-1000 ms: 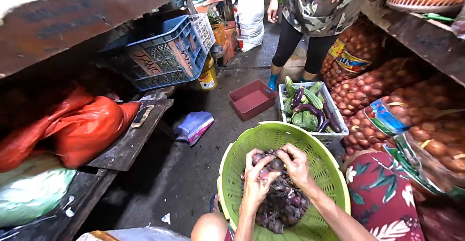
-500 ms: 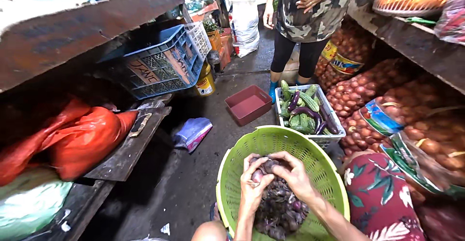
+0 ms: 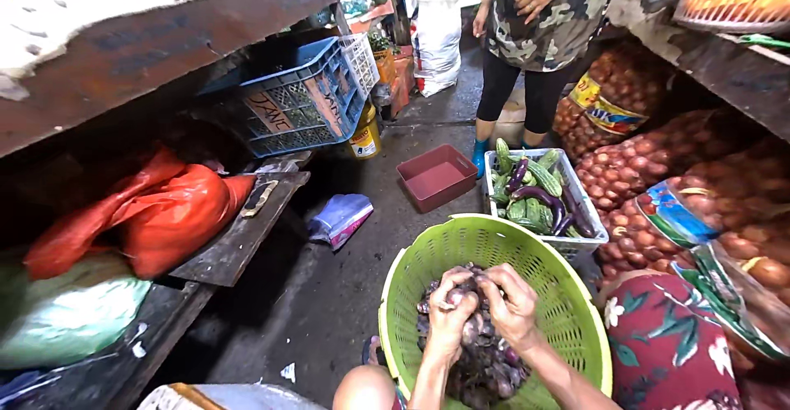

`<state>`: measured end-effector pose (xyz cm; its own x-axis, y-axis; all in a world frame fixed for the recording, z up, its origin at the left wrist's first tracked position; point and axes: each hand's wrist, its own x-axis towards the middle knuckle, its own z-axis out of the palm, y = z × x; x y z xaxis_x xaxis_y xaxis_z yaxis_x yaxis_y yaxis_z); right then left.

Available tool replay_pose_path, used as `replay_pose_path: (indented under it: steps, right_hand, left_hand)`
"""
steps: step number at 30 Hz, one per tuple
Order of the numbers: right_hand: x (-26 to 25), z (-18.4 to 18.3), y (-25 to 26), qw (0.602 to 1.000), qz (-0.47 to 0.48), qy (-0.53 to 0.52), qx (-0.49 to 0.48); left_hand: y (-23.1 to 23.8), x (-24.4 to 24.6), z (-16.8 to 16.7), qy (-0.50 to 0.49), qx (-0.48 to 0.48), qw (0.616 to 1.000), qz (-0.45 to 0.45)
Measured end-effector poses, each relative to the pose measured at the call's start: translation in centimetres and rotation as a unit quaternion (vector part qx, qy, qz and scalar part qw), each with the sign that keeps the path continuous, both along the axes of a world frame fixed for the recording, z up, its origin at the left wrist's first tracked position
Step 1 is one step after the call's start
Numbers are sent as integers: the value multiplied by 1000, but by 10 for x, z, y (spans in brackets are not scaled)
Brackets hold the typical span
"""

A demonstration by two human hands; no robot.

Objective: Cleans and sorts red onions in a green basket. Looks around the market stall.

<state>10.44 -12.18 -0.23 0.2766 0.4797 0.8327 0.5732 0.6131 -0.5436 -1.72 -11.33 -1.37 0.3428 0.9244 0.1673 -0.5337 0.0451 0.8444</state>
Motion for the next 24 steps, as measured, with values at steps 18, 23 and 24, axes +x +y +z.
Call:
replay_pose_path:
  steps: [18, 23, 24]
  right_hand:
    - [7, -9, 5, 986, 140, -14, -95]
    - [5, -8, 3, 977, 148, 94, -119]
    - [4, -10, 3, 979, 132, 92, -123]
  left_hand:
    - [-2, -2, 24, 30, -251, 968, 3]
    - [2, -7, 22, 7, -309, 947, -88]
    - [2, -7, 22, 6, -311, 945, -97]
